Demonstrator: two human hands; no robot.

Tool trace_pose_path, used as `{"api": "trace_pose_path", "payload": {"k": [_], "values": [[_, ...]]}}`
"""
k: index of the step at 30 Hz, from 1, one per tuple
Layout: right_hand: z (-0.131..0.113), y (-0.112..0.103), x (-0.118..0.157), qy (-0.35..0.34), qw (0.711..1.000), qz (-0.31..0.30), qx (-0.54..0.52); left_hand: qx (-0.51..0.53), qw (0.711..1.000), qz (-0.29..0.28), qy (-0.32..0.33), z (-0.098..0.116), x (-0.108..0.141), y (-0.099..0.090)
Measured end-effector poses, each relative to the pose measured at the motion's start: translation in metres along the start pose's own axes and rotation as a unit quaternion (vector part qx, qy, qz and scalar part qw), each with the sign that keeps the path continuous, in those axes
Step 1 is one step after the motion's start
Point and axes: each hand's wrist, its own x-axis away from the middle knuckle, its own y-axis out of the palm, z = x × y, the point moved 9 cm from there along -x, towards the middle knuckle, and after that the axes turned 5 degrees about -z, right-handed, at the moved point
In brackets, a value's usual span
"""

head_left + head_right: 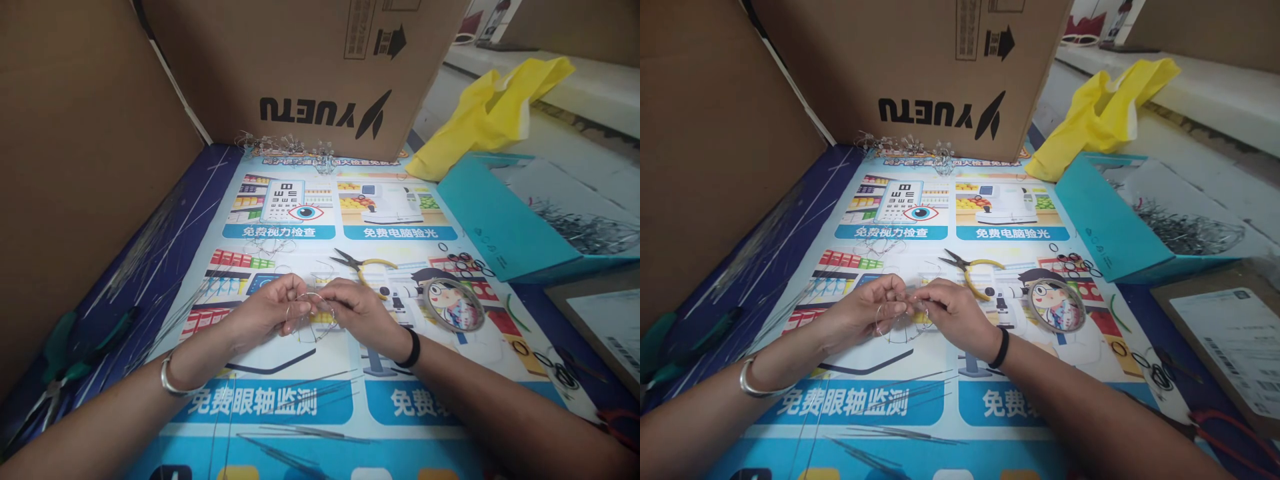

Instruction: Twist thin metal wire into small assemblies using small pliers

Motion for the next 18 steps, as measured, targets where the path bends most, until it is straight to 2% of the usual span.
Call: {"api": "trace_pose_path", "payload": {"k": [6,12,18], "values": [[0.003,0.0,0.0,0.023,1.0,0.0,0.008,-0.082,0.996,0.025,0.01,0.006,0.001,-0.008],[0.005,-0.003,0.002,0.039,0.999,0.012,0.015,-0.183,0.981,0.06,0.019,0.018,0.003,-0.016],[0.007,-0.005,0.003,0.062,0.998,0.009,0.025,-0.2,0.978,0.056,0.021,0.022,0.003,-0.02]]}}
